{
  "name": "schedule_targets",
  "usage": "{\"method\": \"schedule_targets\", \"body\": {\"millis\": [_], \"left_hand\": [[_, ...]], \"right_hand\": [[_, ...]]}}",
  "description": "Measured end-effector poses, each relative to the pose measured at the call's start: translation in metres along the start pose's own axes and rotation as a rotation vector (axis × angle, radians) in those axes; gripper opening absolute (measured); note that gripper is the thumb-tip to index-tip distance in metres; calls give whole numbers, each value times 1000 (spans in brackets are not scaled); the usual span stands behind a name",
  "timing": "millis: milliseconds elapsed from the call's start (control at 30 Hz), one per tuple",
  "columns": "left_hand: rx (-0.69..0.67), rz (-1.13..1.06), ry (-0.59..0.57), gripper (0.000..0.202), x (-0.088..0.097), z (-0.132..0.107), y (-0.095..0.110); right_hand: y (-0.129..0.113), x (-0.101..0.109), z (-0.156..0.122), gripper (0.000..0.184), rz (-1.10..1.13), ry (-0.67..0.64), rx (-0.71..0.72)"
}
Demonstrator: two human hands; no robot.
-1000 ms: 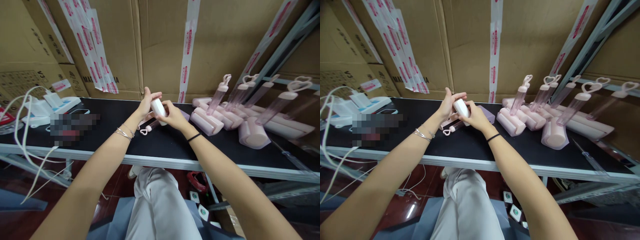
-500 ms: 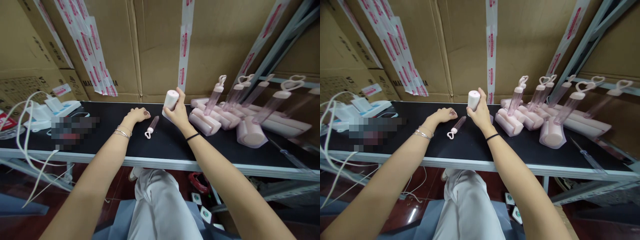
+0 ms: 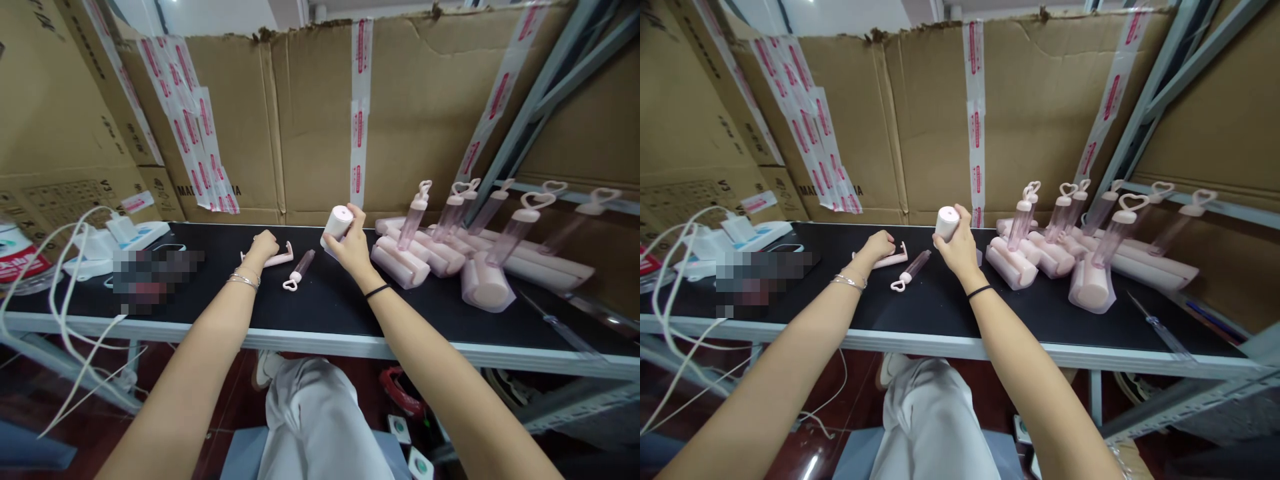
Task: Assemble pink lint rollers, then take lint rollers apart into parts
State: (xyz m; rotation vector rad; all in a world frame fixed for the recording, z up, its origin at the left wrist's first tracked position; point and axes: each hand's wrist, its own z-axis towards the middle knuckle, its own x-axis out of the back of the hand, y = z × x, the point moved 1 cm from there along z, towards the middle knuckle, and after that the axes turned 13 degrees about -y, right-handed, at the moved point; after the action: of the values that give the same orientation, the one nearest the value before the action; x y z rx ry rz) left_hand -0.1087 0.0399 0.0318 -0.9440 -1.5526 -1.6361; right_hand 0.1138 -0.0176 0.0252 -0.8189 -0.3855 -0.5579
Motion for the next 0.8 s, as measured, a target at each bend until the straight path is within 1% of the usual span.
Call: {"method": "schedule_targets", "body": {"millis": [100,167,200,300,400,467,533,567,667,800], "left_hand": [[9,-252,133,36,-1,-5,10],[-44,-448,158,38,-6,-8,25],[-77,-547,147,38,-10,-9,34],[-168,-794,63,34,-25,-13,60],[-228,-982,-1,23,-35,-17,75],[-232,-1185,-64,26,-38,-20,79],[-199,-1384,-133,33,-39,-23,80],[-177,-1450,-158,36,-39,-24,80],[-147,-1529,-177,43,-38,-28,81],[-207,-1574,-163,49,-35,-30,83]], "right_hand": [[-1,2,0,67,44,57,-47],[-2,3,1,67,121,84,-69],[-2,3,2,68,172,91,-66],[0,1,4,71,334,98,-7],[3,-4,5,74,467,87,49],[6,-7,6,76,514,73,61],[8,-9,6,75,514,62,58],[9,-9,6,75,497,60,51],[10,-9,6,74,445,59,9],[10,-11,6,71,475,37,-12]]}}
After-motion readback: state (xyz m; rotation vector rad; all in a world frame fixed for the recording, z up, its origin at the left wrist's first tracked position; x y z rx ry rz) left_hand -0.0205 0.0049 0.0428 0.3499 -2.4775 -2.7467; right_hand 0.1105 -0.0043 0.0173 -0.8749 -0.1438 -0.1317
